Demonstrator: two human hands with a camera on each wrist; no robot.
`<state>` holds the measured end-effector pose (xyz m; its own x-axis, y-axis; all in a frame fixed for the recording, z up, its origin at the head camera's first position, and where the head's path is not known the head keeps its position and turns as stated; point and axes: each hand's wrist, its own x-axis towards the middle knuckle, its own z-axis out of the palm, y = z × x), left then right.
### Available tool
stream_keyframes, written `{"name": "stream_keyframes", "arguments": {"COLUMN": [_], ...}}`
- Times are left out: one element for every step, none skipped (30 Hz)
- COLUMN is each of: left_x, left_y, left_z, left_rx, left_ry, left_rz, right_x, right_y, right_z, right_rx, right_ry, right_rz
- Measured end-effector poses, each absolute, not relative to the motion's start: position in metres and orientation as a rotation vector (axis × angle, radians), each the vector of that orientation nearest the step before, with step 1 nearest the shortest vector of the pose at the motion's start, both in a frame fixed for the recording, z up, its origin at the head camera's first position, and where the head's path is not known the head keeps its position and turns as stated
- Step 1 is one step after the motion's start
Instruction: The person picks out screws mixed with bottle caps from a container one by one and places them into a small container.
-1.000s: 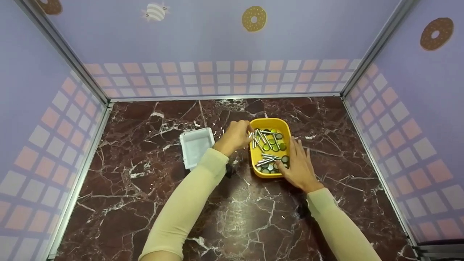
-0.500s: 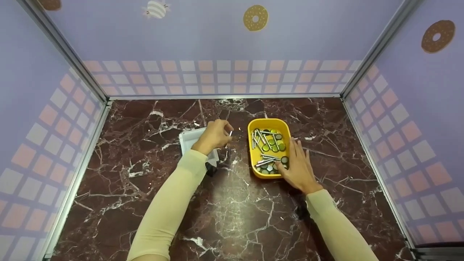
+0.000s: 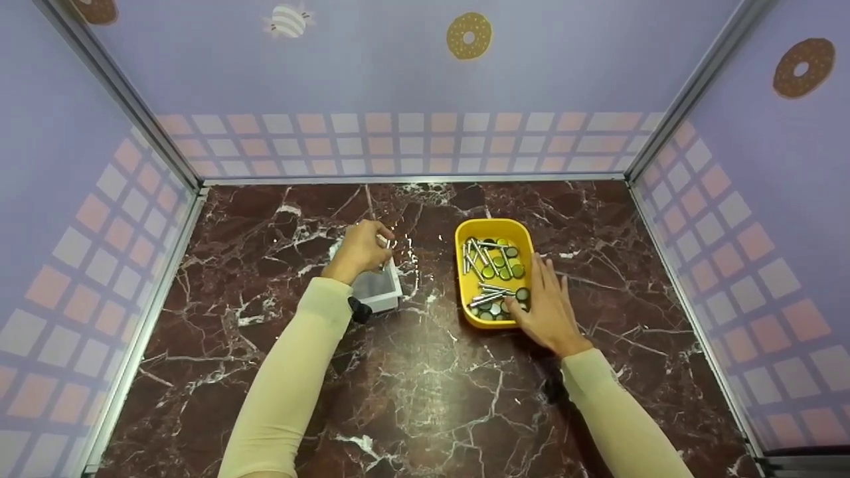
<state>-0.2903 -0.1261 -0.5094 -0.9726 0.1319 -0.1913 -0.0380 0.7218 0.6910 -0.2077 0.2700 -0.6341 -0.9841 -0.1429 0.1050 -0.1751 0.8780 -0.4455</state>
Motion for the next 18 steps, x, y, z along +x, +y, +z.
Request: {"name": "stream_keyframes", "arguments": {"left_x": [-0.290,-0.291,-0.290,-0.290,-0.290,-0.290,-0.291,-0.291,-0.291,-0.292,-0.293,-0.294,-0.295,-0.296,-0.298,-0.298,-0.299,-0.300], "left_y": [-0.129,-0.133,-0.136,-0.139,-0.141,-0.144,-0.146,-0.148,-0.149,-0.151,-0.151,-0.152,-0.153,-0.154,-0.154,-0.154,-0.155,-0.155], "left_z": [-0.510,-0.512,-0.513,-0.514,-0.514,-0.515,-0.516,-0.516,-0.516,-0.517,-0.517,-0.517,-0.518,-0.519,-0.520,-0.520,-0.521,-0.521], "left_rx": [0.064,0.052,0.039,0.029,0.024,0.016,0.004,-0.006,-0.014,-0.026,-0.039,-0.050,-0.061,-0.064,-0.069,-0.072,-0.072,-0.071], "left_ry": [2.698,2.702,2.699,2.695,2.698,2.705,2.705,2.705,2.708,2.702,2.700,2.695,2.680,2.669,2.655,2.647,2.639,2.640], "left_rz": [1.102,1.104,1.110,1.118,1.114,1.103,1.095,1.084,1.064,1.051,1.034,1.021,1.018,1.015,1.015,1.009,1.004,0.987], "right_x": [-0.208,-0.208,-0.207,-0.207,-0.207,-0.207,-0.207,-0.207,-0.207,-0.207,-0.206,-0.206,-0.207,-0.207,-0.207,-0.207,-0.207,-0.206], "right_y": [0.270,0.269,0.269,0.269,0.269,0.269,0.269,0.269,0.269,0.269,0.269,0.269,0.269,0.269,0.269,0.269,0.269,0.269], "right_z": [-0.634,-0.633,-0.633,-0.633,-0.633,-0.632,-0.632,-0.632,-0.631,-0.631,-0.631,-0.631,-0.631,-0.631,-0.631,-0.631,-0.631,-0.632], "right_rx": [0.254,0.256,0.257,0.257,0.256,0.253,0.249,0.244,0.240,0.237,0.235,0.233,0.231,0.230,0.231,0.231,0.232,0.232], "right_ry": [-2.979,-2.978,-2.980,-2.982,-2.984,-2.985,-2.984,-2.983,-2.983,-2.982,-2.980,-2.979,-2.980,-2.983,-2.985,-2.987,-2.989,-2.991], "right_rz": [0.718,0.720,0.720,0.721,0.721,0.725,0.730,0.732,0.735,0.743,0.746,0.750,0.747,0.741,0.739,0.736,0.734,0.734]}}
